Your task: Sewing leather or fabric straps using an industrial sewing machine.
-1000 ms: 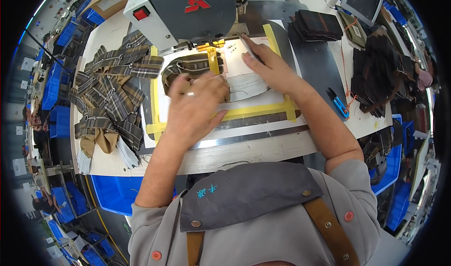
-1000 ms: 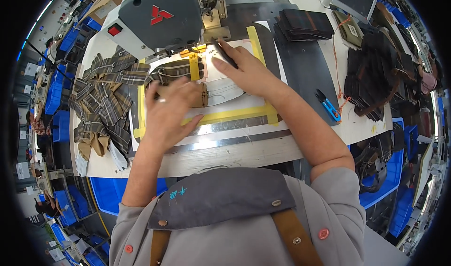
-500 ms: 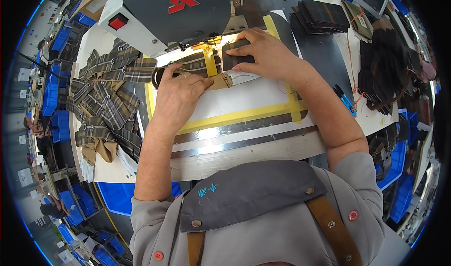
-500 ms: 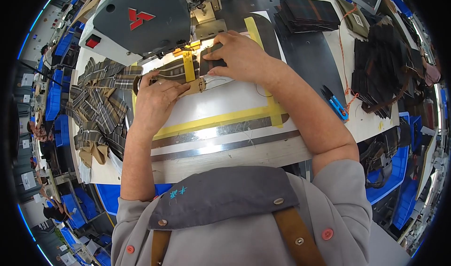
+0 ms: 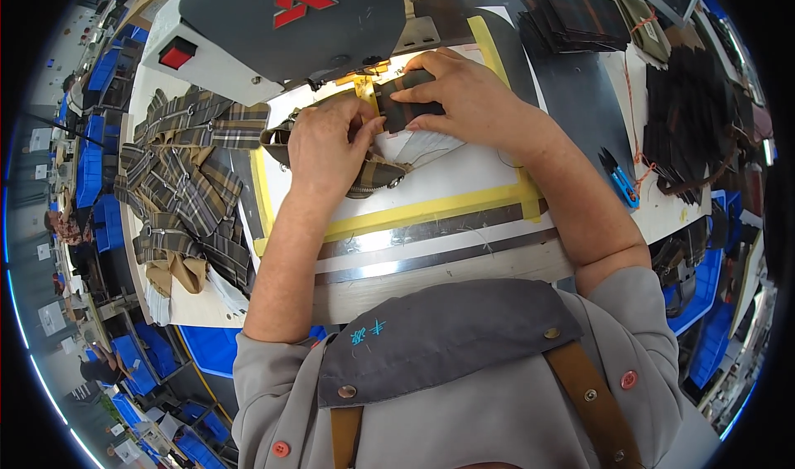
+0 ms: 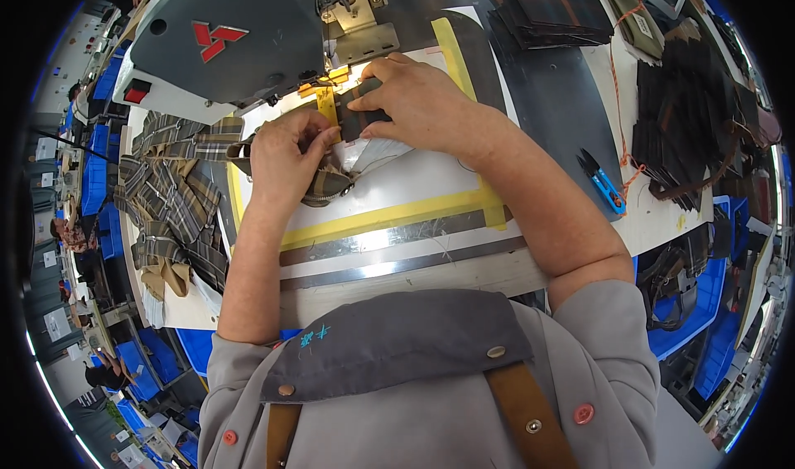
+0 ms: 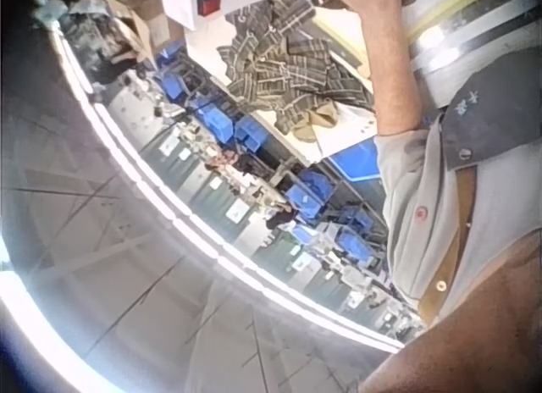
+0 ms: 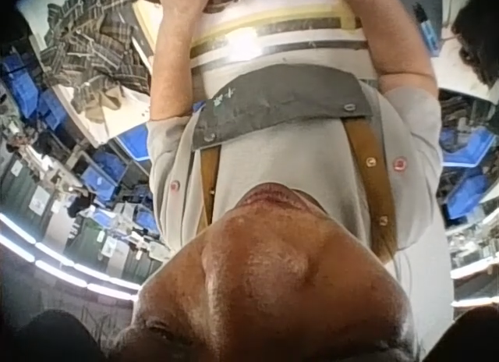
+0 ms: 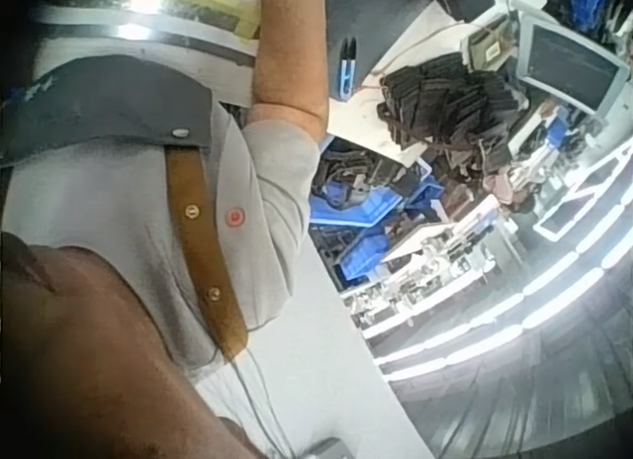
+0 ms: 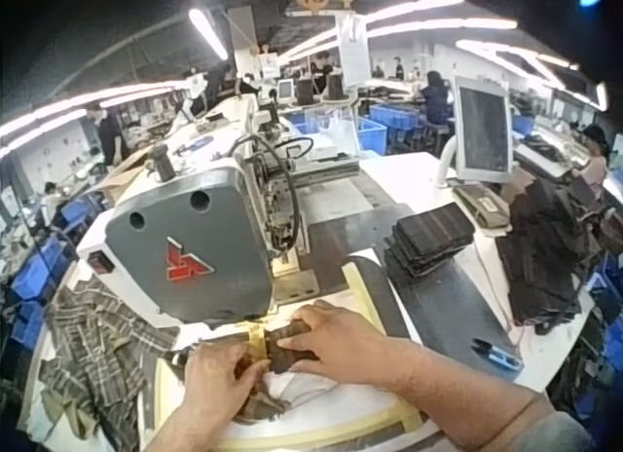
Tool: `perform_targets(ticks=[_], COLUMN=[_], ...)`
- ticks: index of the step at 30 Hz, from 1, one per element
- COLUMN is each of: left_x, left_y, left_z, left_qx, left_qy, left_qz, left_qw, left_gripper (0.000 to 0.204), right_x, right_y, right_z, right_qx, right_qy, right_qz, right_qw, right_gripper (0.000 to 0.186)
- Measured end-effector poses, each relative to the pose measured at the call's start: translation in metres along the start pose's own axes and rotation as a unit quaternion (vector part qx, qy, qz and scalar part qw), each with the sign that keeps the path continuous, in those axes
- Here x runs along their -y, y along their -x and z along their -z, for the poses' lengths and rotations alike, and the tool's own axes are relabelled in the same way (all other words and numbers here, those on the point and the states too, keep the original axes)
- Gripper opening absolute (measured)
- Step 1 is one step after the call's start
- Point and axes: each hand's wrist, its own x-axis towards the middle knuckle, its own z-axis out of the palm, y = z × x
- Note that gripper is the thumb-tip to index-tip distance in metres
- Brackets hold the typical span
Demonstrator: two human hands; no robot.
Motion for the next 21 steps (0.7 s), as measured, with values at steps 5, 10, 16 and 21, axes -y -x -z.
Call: perform_targets(ticks=[5,10,16,21], left_x=[-0.004,-0.006,0.008,0.017], left_y=[-0.015,-0.039,-0.027,-0.001], left_z=[-0.027,-0.025,-0.008,0.017], left_qx=[-0.125,0.064,0.034,0.008], left_qy=[-0.086,-0.328,-0.252,-0.158], left_qz=[-0.068,-0.059,-0.189,-0.131], left_qw=[0.986,0.941,0.948,0.979], left_gripper=[0.02,0.044,0.018,0.02], right_x=[-0.004,-0.007,-0.005,-0.007], right_y=[0.006,0.01,0.008,0.002], right_z=[0.009,0.011,0.009,-0.009], right_qx=[0.02,0.031,0.022,-0.03], right_qy=[0.033,0.027,0.013,0.006], right_qz=[-0.007,-0.026,-0.027,0.041], right_qw=[0.999,0.999,0.999,0.999], right_gripper=[0.04,0.04,0.039,0.036])
